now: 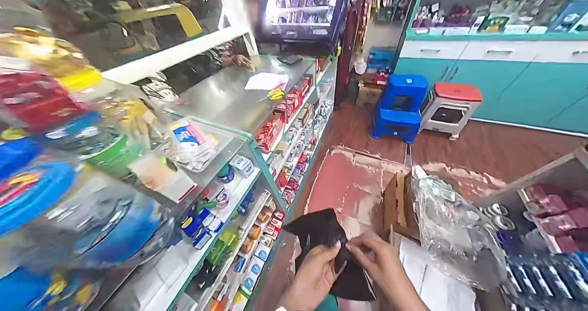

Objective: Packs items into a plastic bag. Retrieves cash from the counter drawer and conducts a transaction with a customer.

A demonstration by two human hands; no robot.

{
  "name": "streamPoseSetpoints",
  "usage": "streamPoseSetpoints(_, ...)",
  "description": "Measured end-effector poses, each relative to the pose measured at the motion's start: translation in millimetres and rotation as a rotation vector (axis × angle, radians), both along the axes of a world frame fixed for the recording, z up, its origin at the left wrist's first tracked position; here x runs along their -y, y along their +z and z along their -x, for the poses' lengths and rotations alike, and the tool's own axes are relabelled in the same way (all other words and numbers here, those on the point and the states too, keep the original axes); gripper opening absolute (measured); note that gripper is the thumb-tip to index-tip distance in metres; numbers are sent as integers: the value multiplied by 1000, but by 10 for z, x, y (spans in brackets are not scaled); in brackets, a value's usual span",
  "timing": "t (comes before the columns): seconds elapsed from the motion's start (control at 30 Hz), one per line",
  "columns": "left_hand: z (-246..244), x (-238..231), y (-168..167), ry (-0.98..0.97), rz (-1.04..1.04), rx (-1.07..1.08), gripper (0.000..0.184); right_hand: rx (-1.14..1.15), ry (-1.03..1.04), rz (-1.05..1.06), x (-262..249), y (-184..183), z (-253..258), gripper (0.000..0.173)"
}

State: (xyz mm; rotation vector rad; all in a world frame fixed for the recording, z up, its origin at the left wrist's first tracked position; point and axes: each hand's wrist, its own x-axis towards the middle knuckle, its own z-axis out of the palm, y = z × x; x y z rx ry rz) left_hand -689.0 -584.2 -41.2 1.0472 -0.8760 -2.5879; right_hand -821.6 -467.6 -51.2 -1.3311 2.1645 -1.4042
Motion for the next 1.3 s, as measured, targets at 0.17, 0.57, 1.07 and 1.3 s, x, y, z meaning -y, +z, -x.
streamPoseSetpoints(0.17, 1016, 945, 192, -35, 79, 69, 11, -104, -89, 13, 769, 230, 939, 20)
streamPoseSetpoints(0.57, 2707, 2399, 269, -25, 410, 76, 3, -425, -43, -67, 2150, 398, 2484, 24)
streamPoseSetpoints(1.07, 5326, 3266, 190, 289, 412, 130, 14, -151, 133, 11, 3408, 310, 5261, 31)
streamPoseSetpoints(1.3, 5890, 3496, 177, 405, 527, 200, 10, 466, 250, 40, 3804, 250, 6336, 15)
